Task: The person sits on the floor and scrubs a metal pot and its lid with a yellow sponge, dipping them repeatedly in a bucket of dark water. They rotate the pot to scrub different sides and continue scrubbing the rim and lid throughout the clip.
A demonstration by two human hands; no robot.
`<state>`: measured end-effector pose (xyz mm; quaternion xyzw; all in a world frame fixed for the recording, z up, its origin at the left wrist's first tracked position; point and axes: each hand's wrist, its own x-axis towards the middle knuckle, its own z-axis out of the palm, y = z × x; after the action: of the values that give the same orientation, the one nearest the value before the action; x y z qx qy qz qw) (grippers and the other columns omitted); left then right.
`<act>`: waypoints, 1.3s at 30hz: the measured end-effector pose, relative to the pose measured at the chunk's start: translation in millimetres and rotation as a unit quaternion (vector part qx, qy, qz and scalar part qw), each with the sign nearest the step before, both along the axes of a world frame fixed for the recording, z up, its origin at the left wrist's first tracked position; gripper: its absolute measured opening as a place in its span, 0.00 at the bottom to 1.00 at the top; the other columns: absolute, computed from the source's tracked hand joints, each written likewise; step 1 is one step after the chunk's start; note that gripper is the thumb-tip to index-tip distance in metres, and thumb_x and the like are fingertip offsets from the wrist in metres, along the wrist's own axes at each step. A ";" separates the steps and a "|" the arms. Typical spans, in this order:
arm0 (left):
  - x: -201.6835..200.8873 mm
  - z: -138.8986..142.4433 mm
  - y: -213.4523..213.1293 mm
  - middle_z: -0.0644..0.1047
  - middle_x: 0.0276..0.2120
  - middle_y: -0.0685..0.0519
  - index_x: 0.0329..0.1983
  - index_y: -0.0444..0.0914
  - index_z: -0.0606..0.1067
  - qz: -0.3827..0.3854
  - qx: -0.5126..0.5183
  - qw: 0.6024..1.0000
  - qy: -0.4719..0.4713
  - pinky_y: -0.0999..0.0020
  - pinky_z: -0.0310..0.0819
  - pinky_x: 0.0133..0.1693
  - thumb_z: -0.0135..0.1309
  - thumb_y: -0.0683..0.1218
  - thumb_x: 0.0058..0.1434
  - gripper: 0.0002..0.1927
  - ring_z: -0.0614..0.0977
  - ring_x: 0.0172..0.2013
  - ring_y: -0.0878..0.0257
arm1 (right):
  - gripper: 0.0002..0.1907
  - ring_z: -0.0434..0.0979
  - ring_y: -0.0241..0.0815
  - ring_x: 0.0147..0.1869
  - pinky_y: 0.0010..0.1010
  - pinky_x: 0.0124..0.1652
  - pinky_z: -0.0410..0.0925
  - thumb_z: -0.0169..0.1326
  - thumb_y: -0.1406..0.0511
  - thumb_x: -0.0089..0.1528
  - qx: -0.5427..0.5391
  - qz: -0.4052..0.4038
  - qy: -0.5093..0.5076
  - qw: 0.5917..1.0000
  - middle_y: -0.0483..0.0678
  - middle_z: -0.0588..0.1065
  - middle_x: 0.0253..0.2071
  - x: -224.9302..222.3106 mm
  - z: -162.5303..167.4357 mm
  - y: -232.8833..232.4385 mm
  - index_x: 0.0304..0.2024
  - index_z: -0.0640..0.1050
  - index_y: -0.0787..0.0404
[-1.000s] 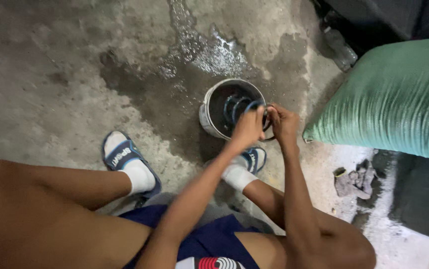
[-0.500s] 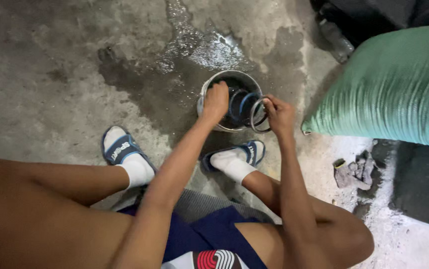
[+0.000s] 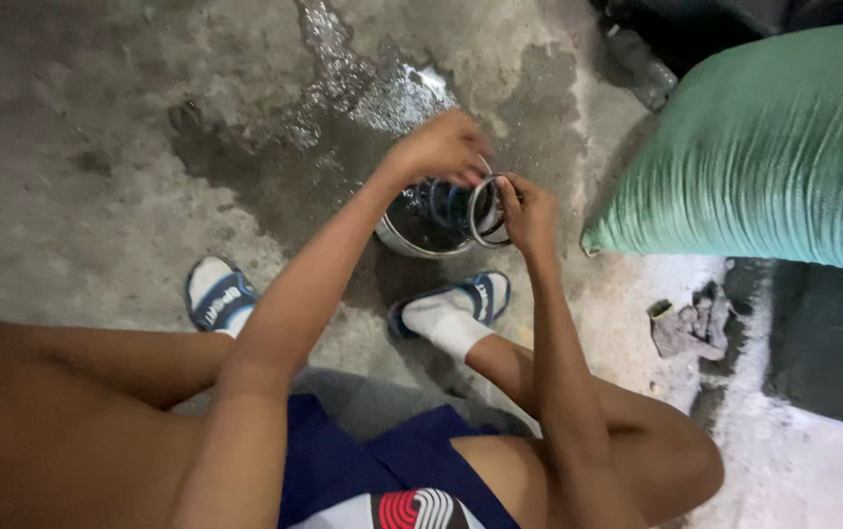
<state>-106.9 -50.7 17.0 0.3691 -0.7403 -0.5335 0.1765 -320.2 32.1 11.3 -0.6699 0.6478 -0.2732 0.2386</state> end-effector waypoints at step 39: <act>85.5 -87.1 104.6 0.82 0.30 0.54 0.42 0.33 0.80 0.419 0.144 0.835 0.327 0.68 0.75 0.30 0.60 0.44 0.64 0.09 0.79 0.27 0.68 | 0.14 0.78 0.61 0.58 0.42 0.55 0.71 0.52 0.69 0.67 -0.108 0.239 0.010 0.965 0.62 0.77 0.53 122.2 5.2 101.6 0.54 0.77 0.69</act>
<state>-21.5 53.9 -70.2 0.4692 -0.3286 -0.5984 0.5601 -198.0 133.7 16.6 -0.8300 0.4378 -0.2691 0.2168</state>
